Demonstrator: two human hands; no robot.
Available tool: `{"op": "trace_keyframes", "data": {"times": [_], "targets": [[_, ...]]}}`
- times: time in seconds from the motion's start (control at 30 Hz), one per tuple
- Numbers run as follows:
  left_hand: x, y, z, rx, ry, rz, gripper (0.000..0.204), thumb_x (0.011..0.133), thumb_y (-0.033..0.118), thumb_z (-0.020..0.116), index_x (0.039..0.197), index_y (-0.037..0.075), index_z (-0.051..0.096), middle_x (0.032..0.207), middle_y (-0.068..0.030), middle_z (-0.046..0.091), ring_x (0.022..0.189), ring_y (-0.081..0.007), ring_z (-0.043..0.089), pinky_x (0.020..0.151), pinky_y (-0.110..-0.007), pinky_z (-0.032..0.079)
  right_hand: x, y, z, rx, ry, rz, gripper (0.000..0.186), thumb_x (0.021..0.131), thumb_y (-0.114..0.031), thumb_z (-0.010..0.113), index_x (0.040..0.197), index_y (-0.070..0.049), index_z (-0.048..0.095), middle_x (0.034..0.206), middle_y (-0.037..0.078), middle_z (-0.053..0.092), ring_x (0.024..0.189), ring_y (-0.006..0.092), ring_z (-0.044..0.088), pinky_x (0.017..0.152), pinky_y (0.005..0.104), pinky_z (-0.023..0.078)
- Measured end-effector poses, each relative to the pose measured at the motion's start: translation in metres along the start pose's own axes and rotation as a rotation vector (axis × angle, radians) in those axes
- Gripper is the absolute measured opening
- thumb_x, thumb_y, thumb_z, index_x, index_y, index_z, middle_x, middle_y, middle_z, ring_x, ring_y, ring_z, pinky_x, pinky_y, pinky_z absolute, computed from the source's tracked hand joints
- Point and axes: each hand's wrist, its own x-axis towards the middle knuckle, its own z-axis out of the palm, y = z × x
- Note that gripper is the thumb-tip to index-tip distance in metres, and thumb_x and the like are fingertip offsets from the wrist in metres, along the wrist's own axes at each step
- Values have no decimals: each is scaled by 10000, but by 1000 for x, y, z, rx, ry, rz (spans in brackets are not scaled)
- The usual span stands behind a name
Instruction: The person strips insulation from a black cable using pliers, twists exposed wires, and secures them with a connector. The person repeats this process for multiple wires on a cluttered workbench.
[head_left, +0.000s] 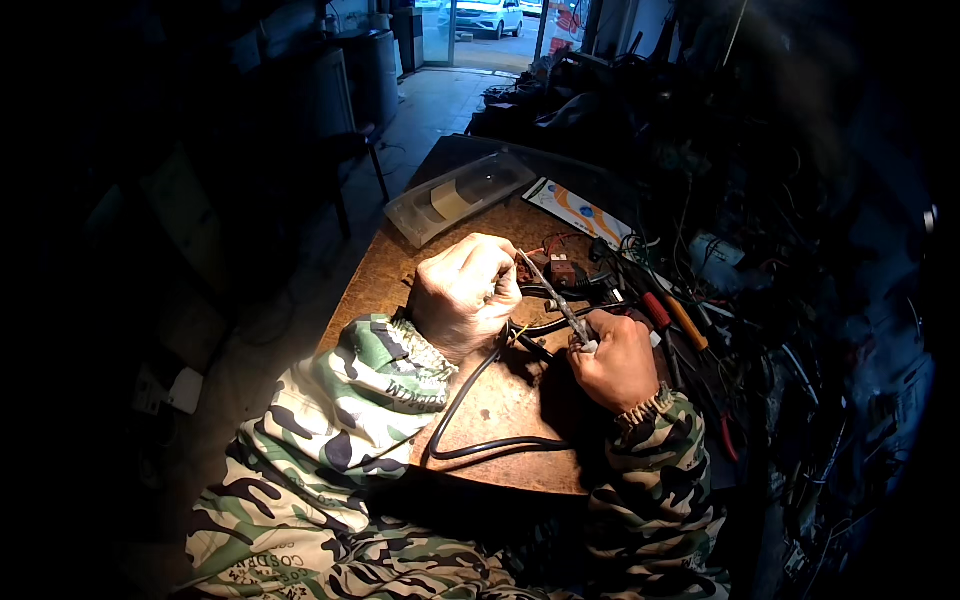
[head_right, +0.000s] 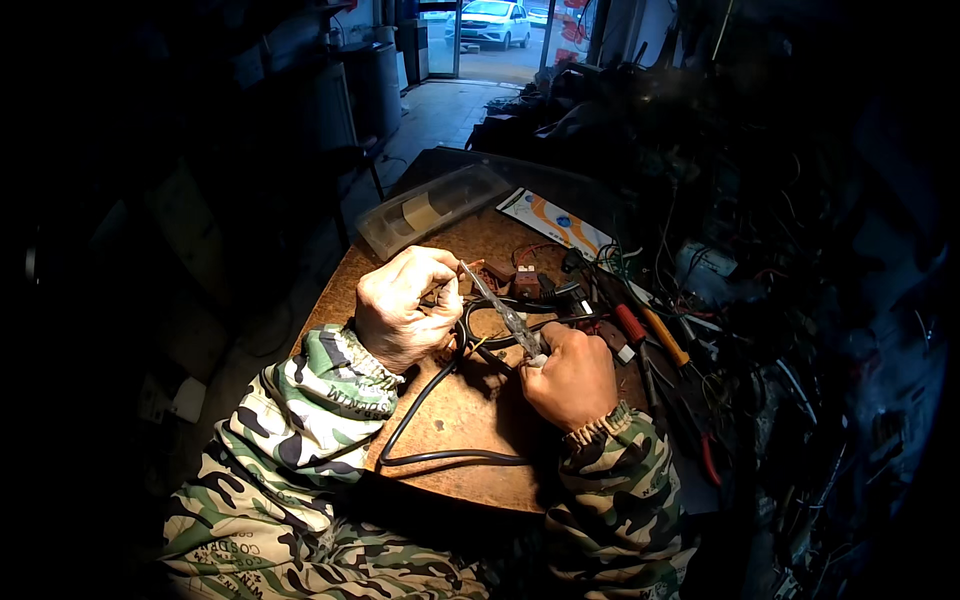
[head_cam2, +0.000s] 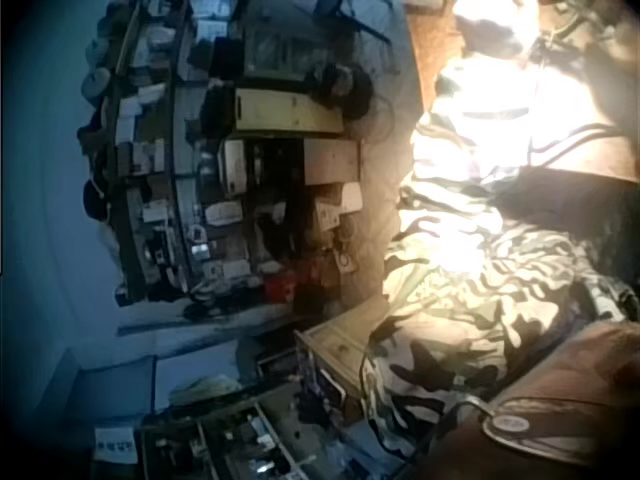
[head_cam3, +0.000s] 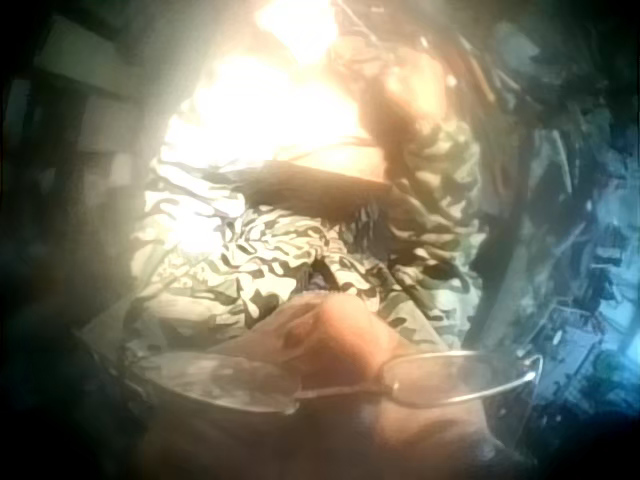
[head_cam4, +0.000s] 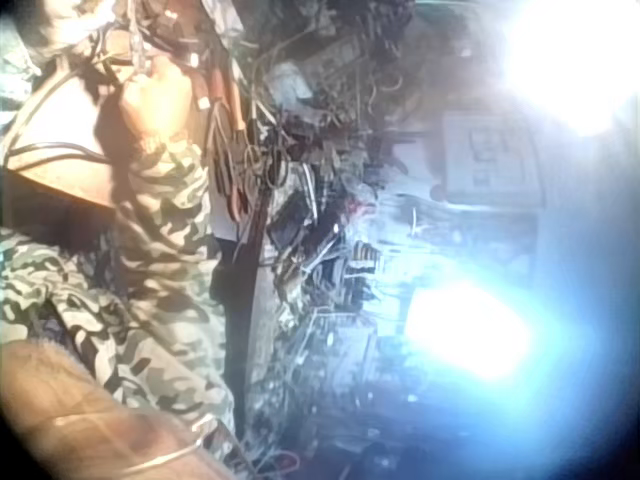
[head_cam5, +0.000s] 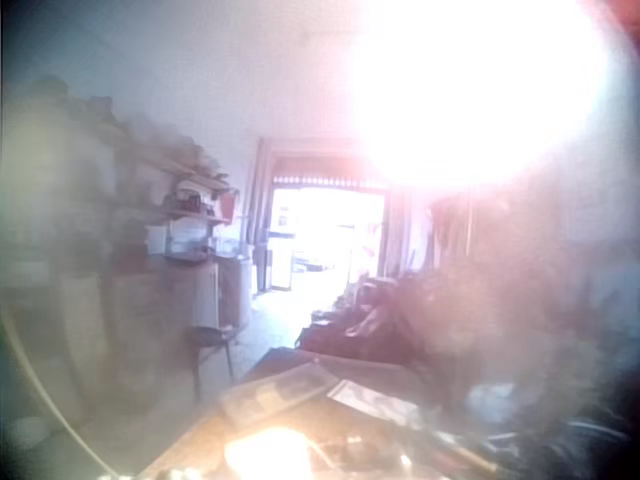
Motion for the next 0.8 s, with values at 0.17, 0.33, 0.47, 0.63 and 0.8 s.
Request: {"op": "trace_keyframes", "data": {"times": [0.17, 0.33, 0.47, 0.63, 0.8], "targets": [[0, 0, 2, -4, 6, -18, 159, 761, -59, 709, 847, 28, 609, 880, -131, 703, 755, -248, 727, 632, -312, 581, 1, -6, -3, -14, 30, -6, 219, 741, -140, 689, 727, 63, 609, 662, 271, 607, 626, 413, 659, 563, 430, 489], [1, 1, 4, -8, -2, -6, 165, 754, -66, 705, 849, 25, 606, 879, -130, 703, 757, -253, 725, 633, -315, 581, 0, 2, -2, -83, 14, 40, 237, 730, -181, 709, 820, 35, 679, 677, 259, 642, 673, 438, 669, 629, 474, 532], [1, 1, 1, 9, -5, -15, 169, 747, -67, 712, 842, 22, 605, 874, -128, 701, 752, -256, 724, 629, -317, 582, 0, 4, -2, -80, 1, 45, 232, 735, -178, 708, 824, 34, 678, 677, 256, 643, 666, 432, 669, 620, 466, 531], [2, -2, 7, -26, 34, 1, 189, 735, -55, 720, 839, 28, 586, 852, -127, 688, 703, -276, 702, 581, -336, 558, 0, -5, -4, -28, 57, 0, 250, 761, -190, 722, 797, 45, 644, 657, 260, 621, 639, 423, 661, 581, 445, 507], [5, 4, -1, -105, -43, -214, 119, 790, -58, 708, 855, -1, 626, 879, -123, 725, 797, -203, 743, 693, -301, 589, 1, 1, -4, -118, -2, 36, 309, 747, -213, 762, 902, 45, 691, 725, 250, 670, 699, 415, 685, 641, 454, 536]]}}
